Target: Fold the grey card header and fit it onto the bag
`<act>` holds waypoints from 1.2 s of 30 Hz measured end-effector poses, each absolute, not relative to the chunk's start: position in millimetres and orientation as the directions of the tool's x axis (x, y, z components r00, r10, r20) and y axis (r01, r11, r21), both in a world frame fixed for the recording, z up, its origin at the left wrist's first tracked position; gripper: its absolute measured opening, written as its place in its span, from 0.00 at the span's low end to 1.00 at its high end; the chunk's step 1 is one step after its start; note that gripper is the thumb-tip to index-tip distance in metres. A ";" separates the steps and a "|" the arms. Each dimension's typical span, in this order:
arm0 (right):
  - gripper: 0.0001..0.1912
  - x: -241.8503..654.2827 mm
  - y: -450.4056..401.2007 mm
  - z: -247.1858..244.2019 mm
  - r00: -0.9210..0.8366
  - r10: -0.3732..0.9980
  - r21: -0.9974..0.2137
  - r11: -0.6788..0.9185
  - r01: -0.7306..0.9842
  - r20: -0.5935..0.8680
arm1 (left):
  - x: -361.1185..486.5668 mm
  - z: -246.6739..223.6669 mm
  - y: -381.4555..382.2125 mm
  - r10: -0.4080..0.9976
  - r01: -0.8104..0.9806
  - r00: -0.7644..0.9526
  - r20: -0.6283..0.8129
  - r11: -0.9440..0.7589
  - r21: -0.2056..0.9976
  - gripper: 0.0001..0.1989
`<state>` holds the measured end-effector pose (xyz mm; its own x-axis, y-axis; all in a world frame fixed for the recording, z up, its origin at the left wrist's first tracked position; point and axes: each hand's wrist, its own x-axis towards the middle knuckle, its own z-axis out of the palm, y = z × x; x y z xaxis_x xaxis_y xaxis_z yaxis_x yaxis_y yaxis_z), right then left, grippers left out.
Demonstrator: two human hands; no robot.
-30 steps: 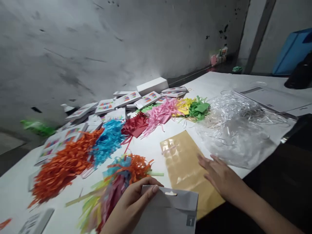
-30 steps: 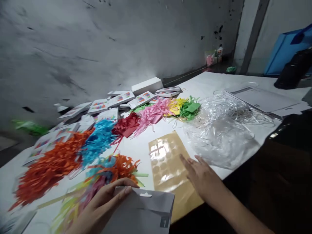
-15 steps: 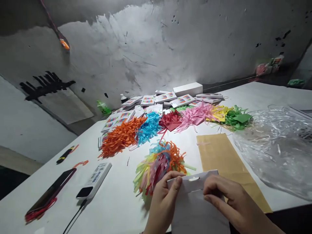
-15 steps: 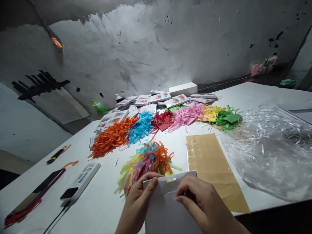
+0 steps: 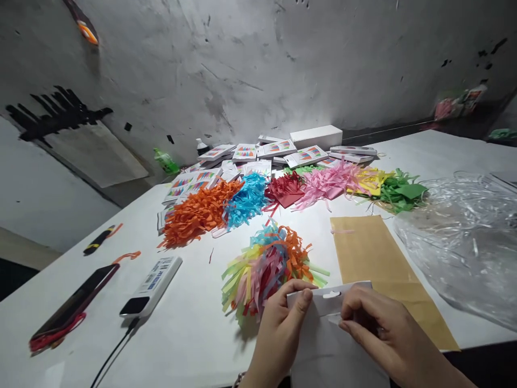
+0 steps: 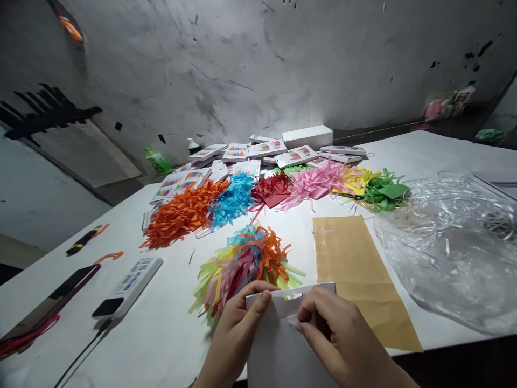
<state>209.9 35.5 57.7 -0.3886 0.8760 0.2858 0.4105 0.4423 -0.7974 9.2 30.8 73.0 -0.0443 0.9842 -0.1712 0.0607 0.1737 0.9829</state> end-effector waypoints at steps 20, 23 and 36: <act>0.30 207.7 38.0 43.3 -0.141 0.807 -0.533 0.498 0.684 0.573 | 17.7 78.7 21.3 0.984 -0.061 -0.052 -0.169 0.166 0.984 0.20; 0.18 204.9 38.9 45.1 -0.125 0.850 -0.666 0.485 0.567 0.512 | 18.2 79.7 20.1 0.982 -0.087 -0.033 -0.187 0.183 0.979 0.20; 0.40 209.0 31.9 21.1 -0.123 0.925 -0.769 0.368 0.522 0.359 | 14.3 76.3 22.2 0.962 -0.257 -0.039 -0.271 0.253 0.933 0.20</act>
<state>209.0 31.9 21.1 -0.1235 0.9250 0.3594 0.5223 0.3685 -0.7690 14.3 22.2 76.3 -0.0390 0.9617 -0.2712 -0.2570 0.2526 0.9328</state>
